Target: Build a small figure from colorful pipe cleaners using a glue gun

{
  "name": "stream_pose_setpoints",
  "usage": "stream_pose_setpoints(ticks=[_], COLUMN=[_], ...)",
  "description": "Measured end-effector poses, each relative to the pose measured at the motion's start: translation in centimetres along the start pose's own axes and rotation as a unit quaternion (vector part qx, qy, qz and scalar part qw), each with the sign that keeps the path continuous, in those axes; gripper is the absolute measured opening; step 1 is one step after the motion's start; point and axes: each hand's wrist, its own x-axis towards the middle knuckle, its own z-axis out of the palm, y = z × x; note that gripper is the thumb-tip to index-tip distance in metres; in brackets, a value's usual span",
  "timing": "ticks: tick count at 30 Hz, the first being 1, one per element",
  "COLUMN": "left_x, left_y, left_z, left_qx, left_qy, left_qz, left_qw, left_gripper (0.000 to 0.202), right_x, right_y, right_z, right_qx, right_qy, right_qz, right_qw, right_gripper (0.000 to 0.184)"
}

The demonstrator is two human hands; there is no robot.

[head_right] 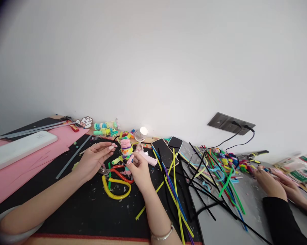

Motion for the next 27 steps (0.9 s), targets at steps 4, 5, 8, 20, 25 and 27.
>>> stream_pose_setpoints(ticks=[4, 5, 8, 20, 25, 27], left_x=[0.04, 0.07, 0.2, -0.07, -0.08, -0.09], left_y=[0.02, -0.02, -0.21, 0.14, 0.14, 0.11], left_z=[-0.13, -0.19, -0.37, 0.14, 0.13, 0.07], left_qx=[-0.006, -0.003, 0.008, 0.009, 0.018, 0.021], left_qy=[0.003, 0.004, 0.009, 0.024, 0.019, 0.014], left_qz=[-0.004, -0.003, 0.002, 0.001, 0.0, 0.0], left_qw=[1.0, 1.0, 1.0, 1.0, 1.0, 1.0], left_gripper=[0.031, 0.031, 0.03, 0.033, 0.034, 0.034], right_x=[0.01, 0.01, 0.01, 0.04, 0.04, 0.02], right_y=[0.07, 0.04, -0.06, 0.27, 0.23, 0.18], right_z=[0.05, 0.06, 0.08, -0.17, -0.13, -0.1], right_qx=[0.002, 0.002, 0.001, 0.016, 0.012, 0.01], right_qy=[-0.007, -0.005, -0.001, -0.007, -0.011, -0.013], right_qz=[0.001, 0.001, 0.001, 0.019, 0.021, 0.021], right_qw=[1.0, 1.0, 1.0, 1.0, 1.0, 1.0], right_gripper=[0.029, 0.03, 0.029, 0.035, 0.035, 0.036])
